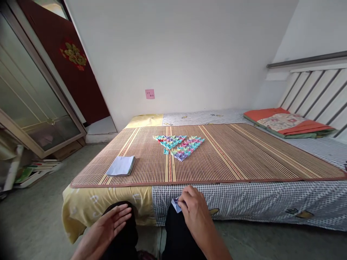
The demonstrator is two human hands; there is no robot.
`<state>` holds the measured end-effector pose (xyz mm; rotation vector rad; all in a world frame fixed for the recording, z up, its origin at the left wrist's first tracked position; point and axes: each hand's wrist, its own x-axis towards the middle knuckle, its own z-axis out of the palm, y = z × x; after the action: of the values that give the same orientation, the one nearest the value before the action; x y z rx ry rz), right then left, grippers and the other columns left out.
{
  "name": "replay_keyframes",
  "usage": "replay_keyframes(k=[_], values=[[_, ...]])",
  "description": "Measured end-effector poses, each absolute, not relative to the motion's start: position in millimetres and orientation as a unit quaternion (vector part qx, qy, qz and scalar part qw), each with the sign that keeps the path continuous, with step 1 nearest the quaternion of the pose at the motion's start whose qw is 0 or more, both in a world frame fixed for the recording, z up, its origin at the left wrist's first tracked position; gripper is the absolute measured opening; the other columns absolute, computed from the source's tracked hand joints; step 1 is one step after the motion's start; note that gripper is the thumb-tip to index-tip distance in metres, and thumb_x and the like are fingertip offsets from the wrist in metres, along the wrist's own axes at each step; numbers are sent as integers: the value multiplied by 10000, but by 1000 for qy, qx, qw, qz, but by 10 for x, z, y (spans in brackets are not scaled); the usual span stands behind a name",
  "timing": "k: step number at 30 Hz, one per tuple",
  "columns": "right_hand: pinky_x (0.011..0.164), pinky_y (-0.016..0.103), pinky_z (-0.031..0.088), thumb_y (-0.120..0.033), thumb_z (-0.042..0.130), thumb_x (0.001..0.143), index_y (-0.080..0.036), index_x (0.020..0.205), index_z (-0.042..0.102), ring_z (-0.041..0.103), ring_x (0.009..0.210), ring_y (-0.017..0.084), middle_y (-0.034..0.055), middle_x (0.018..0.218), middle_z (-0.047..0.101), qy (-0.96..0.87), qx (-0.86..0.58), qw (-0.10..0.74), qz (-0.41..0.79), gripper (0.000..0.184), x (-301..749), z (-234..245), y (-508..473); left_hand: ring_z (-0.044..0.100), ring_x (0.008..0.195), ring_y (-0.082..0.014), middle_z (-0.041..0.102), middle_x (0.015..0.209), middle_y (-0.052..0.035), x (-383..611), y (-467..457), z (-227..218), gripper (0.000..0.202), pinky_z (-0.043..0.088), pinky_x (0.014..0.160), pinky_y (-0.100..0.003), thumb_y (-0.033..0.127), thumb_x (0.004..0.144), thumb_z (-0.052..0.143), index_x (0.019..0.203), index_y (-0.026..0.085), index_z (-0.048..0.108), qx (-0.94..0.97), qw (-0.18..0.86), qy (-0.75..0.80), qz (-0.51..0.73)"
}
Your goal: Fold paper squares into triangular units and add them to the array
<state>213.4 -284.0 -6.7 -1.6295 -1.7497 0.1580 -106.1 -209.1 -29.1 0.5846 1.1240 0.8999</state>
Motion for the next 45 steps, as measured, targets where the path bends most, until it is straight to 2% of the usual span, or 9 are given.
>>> replay_keyframes(k=[4,6,8,13,18,26,29,31,45], values=[[784,389,518,-19,608,905,-216,789,569,648,875,240,43,922,626,-671,-652,345,80,233,2129,-174,-2838,734,1125,-388,820,1098,-171,-1401,-1977,-477,473,572,986,-469,547,813,718,1077,160,778,465,481,579,466],[755,367,518,-22,603,914,-216,777,558,644,851,230,37,907,614,-669,-656,338,88,242,2064,-181,-2769,683,1216,-425,814,1126,-146,-1545,-1892,-666,439,468,1133,-551,567,802,687,1043,214,787,539,334,624,457],[750,350,518,-23,588,928,-216,773,557,645,846,219,35,909,609,-672,-652,338,90,250,1968,-152,-2669,654,1265,-442,795,1196,-138,-1633,-1811,-915,441,416,1177,-596,547,784,682,1091,245,774,586,259,636,430],[809,349,510,19,595,910,-207,785,562,640,907,220,40,949,626,-684,-638,336,107,260,1679,-15,-2411,502,1465,-422,607,1521,-157,-1628,-1722,-1503,576,362,1222,-629,516,855,611,1361,245,662,671,225,587,393],[846,340,506,49,595,891,-208,781,541,629,932,212,33,962,616,-693,-616,346,145,285,1493,-26,-2220,514,1459,-408,588,1538,-137,-1629,-1723,-1648,573,357,1234,-613,503,855,643,1384,283,654,671,243,582,390],[812,311,494,49,601,897,-193,799,587,639,901,194,32,958,632,-714,-599,352,86,262,1661,-109,-1442,682,1176,-405,775,1170,-108,-1106,-1374,-937,351,458,1138,-550,434,745,798,1056,272,791,591,304,567,486],[833,308,475,43,617,901,-185,785,600,638,928,193,36,968,641,-719,-597,346,82,257,1731,-159,-1010,728,969,-342,785,1104,-118,-678,-1052,-567,263,558,933,-458,410,800,789,1001,240,792,597,340,545,480],[828,304,462,40,634,903,-178,776,608,638,938,197,41,962,639,-719,-604,335,80,253,1751,-245,-758,735,960,-317,790,1010,-127,-442,-784,-444,229,569,833,-391,388,836,759,979,210,776,614,358,524,469],[759,306,423,-9,601,960,-183,780,655,625,898,211,65,942,658,-736,-609,290,51,256,1694,-777,85,693,834,-245,744,902,-68,64,335,-834,219,537,800,-387,169,792,641,975,196,758,723,296,487,391]])
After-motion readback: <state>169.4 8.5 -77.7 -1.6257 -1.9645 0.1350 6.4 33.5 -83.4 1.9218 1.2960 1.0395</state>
